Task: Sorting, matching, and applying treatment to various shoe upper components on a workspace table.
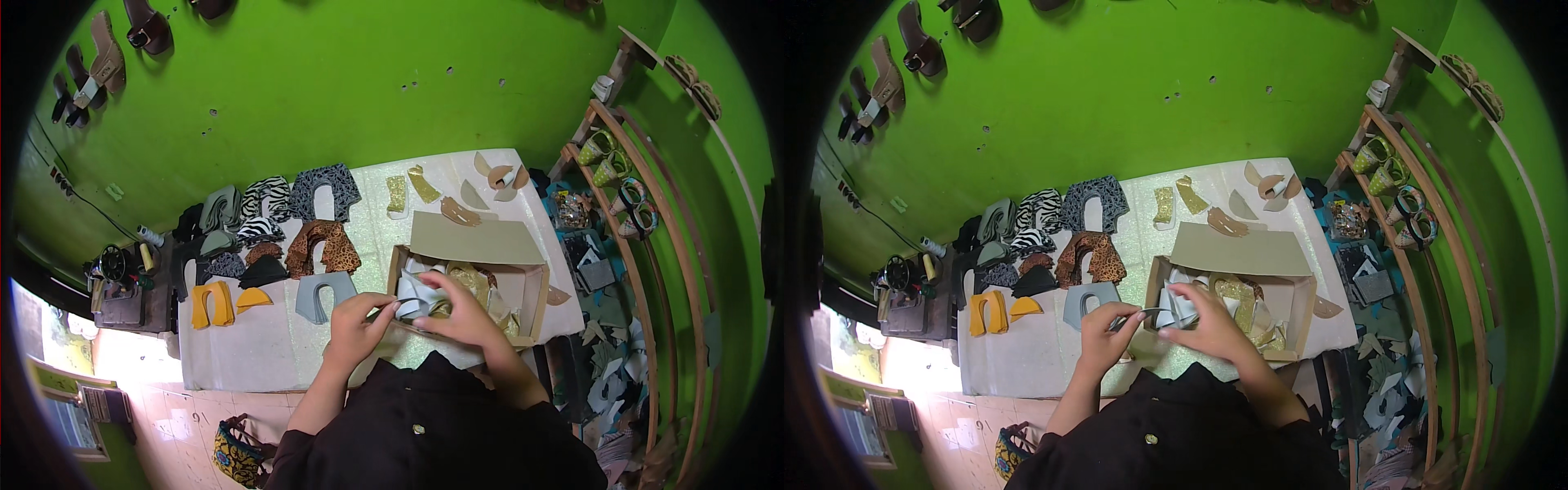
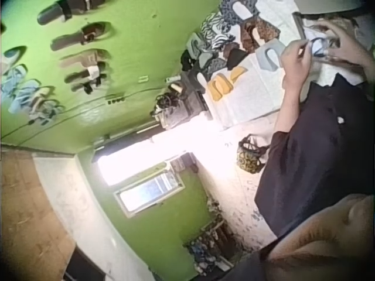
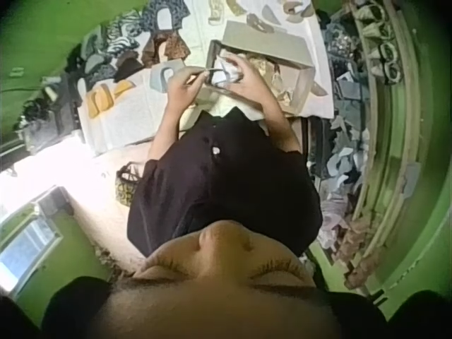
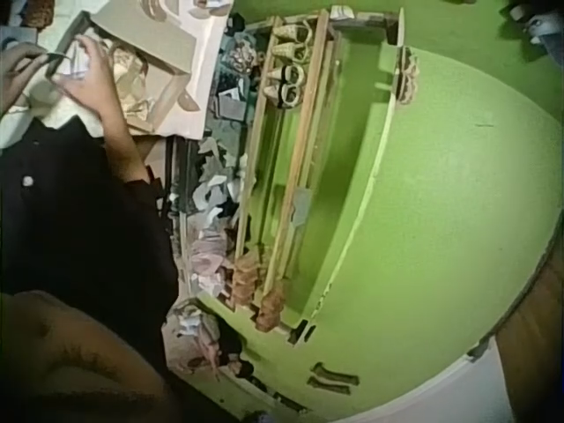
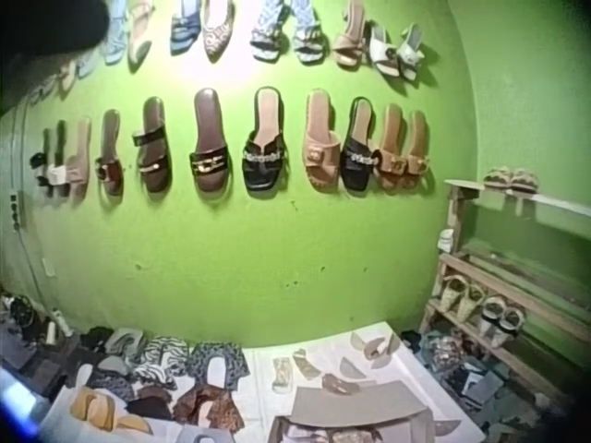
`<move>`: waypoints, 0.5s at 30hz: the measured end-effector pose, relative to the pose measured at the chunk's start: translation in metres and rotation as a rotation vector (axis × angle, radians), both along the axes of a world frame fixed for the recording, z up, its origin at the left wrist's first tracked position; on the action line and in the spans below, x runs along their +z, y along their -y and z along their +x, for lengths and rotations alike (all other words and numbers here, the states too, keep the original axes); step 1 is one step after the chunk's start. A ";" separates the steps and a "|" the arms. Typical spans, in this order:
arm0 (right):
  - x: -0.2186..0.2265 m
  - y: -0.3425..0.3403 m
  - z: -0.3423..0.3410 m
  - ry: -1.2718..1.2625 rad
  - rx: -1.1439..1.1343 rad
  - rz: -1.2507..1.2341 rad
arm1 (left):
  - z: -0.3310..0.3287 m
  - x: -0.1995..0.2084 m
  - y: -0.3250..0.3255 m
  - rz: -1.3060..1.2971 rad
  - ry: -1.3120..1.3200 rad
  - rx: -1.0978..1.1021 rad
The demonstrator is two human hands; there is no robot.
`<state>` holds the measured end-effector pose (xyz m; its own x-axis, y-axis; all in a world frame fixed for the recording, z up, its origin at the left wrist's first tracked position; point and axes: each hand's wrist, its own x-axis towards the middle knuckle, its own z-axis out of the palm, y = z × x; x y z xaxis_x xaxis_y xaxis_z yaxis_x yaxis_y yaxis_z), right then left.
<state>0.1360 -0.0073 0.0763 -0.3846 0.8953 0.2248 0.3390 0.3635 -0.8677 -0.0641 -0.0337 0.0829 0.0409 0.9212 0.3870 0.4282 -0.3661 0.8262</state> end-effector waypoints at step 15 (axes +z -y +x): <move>-0.067 -0.062 -0.145 -0.343 0.417 -0.657 | -0.129 -0.054 -0.017 -0.079 0.401 0.585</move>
